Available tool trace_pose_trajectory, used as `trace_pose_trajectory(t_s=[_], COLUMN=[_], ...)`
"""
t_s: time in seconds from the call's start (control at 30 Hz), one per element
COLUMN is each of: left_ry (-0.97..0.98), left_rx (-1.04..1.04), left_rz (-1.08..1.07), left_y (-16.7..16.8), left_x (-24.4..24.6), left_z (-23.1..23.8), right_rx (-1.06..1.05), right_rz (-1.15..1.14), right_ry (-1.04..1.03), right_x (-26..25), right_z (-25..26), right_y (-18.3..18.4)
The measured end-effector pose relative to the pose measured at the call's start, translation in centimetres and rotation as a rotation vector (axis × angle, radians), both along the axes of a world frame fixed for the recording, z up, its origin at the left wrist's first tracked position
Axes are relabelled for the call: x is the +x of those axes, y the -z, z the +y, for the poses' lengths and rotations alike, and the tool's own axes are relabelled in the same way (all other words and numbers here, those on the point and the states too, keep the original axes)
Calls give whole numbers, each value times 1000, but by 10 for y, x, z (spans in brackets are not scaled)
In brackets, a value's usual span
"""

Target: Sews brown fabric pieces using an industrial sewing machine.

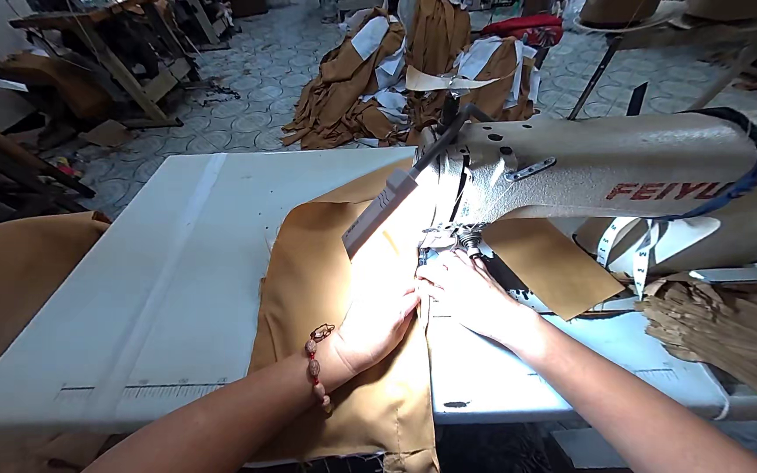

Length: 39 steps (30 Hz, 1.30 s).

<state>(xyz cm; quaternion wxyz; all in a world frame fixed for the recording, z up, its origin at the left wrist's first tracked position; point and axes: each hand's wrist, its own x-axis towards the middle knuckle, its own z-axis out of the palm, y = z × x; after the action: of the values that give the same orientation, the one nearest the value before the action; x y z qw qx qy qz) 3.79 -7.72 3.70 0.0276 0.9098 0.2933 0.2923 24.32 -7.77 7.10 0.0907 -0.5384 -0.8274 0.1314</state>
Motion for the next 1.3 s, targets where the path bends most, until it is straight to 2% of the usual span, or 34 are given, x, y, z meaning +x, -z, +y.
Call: trace_pose_trajectory(t_s=[0.2,0.37,0.47,0.63,0.97,1.13,1.3], left_ry=[-22,-34,-41,-41,-39,-38,-14], left_rx=[-6,-13,-18,-7,-31,-26,-24], left_rz=[3,20,30,34,38,55,21], left_y=[-2,-2,-3,-3,-4,-4,-1], left_x=[1,3,4,5,7,6,4], left_z=[8,20,24,25,29,26,15], right_rx=[6,276,315,396,345,368,401], right_rz=[-37,155,150,204,207,237,244], right_ry=[35,-106,-163,-139,-92,-120,-63], right_x=[12,24,24,22,21,22,15], right_z=[0,1,3,5,5,6,2], right_y=[6,21,26,33,33,38,35])
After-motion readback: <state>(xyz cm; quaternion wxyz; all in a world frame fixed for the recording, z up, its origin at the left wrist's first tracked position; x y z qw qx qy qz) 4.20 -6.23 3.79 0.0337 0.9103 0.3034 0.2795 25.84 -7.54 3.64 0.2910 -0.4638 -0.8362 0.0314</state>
